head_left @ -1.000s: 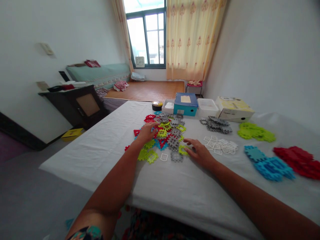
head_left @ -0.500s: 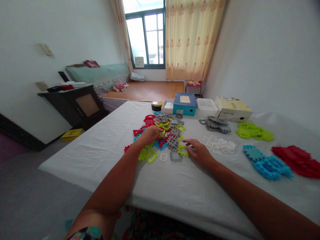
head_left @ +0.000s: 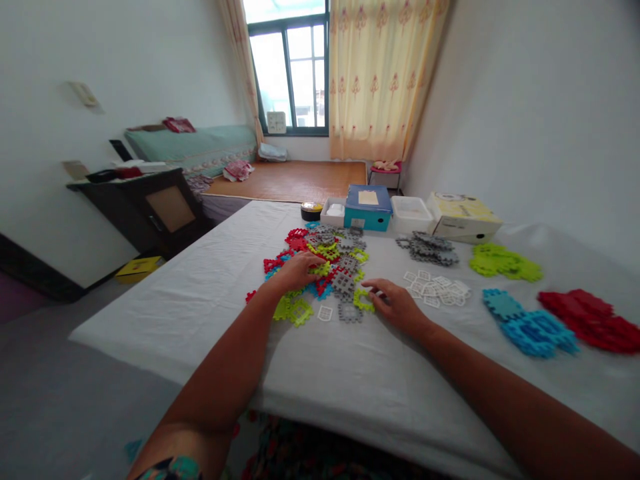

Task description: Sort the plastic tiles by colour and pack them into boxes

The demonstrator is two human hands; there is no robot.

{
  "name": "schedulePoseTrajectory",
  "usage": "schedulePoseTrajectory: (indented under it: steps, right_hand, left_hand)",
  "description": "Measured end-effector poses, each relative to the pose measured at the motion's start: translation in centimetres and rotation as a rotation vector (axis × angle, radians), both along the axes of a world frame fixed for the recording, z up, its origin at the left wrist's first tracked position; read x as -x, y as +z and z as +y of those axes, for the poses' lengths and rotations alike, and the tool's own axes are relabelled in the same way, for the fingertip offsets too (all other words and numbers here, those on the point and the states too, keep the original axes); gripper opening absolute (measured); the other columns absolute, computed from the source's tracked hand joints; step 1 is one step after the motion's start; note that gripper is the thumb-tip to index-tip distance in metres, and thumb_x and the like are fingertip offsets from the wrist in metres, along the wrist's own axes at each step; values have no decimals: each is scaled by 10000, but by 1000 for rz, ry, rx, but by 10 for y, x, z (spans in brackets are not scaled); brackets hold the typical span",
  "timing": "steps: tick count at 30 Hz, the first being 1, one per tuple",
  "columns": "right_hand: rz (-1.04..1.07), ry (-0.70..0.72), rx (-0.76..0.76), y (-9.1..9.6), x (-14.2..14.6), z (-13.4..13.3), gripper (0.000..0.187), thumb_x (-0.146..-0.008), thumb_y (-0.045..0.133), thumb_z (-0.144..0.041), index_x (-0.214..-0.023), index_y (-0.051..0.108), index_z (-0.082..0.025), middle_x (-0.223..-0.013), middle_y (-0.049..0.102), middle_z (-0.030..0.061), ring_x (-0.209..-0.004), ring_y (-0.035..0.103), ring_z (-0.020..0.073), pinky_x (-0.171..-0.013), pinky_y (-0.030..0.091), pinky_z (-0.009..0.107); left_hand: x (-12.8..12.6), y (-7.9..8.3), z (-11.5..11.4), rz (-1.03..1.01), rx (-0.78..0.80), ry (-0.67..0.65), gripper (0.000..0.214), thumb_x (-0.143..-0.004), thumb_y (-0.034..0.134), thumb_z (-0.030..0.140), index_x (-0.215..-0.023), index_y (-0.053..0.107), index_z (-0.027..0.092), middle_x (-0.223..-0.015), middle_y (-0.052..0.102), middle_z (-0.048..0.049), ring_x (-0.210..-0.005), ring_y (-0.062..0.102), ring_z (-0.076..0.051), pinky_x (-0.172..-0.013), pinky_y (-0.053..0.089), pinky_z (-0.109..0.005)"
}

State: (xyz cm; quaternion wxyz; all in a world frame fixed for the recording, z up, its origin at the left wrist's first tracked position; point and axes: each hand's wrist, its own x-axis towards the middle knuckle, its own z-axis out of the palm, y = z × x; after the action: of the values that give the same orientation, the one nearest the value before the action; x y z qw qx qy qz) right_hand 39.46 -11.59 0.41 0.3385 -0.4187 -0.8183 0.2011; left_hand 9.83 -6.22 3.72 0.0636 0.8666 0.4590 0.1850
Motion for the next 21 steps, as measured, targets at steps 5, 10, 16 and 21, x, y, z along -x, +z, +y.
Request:
schedulePoseTrajectory:
  steps: [5,10,16,21]
  right_hand:
    - [-11,7,8,1,-1,-1,286,-863,489,-222,-1103,647,-223,-1082,683,67,-846,660,168,-788,537,323]
    - [-17,7,-3,0,-1,-1,281,-860,491,-215,-1090,653,-218,-1065,687,68,-847,655,165,-788,530,312]
    - [-30,12,-27,-2,-1,0,277,-854,496,-193,-1069,670,-203,-1024,696,69,-865,650,168,-818,515,319]
    - [-41,13,-35,0,0,-2,273,-845,504,-174,-1050,683,-201,-992,703,68,-865,650,172,-826,507,317]
  left_hand:
    - [4,2,-1,18,17,-66,431,-789,596,136,-1210,628,225,-1214,647,-64,-1144,566,-214,-1020,422,-350]
    - [0,-5,-2,77,-9,8,498,-799,659,334,-1278,579,226,-1319,580,-85,-1215,518,-257,-1033,406,-378]
    - [-9,-6,-5,121,-104,106,368,-859,584,423,-1160,655,223,-1130,643,-79,-1066,567,-248,-922,457,-358]
    - [-14,-4,-7,102,-114,90,191,-863,584,350,-968,685,227,-1050,647,-55,-1020,577,-217,-893,462,-333]
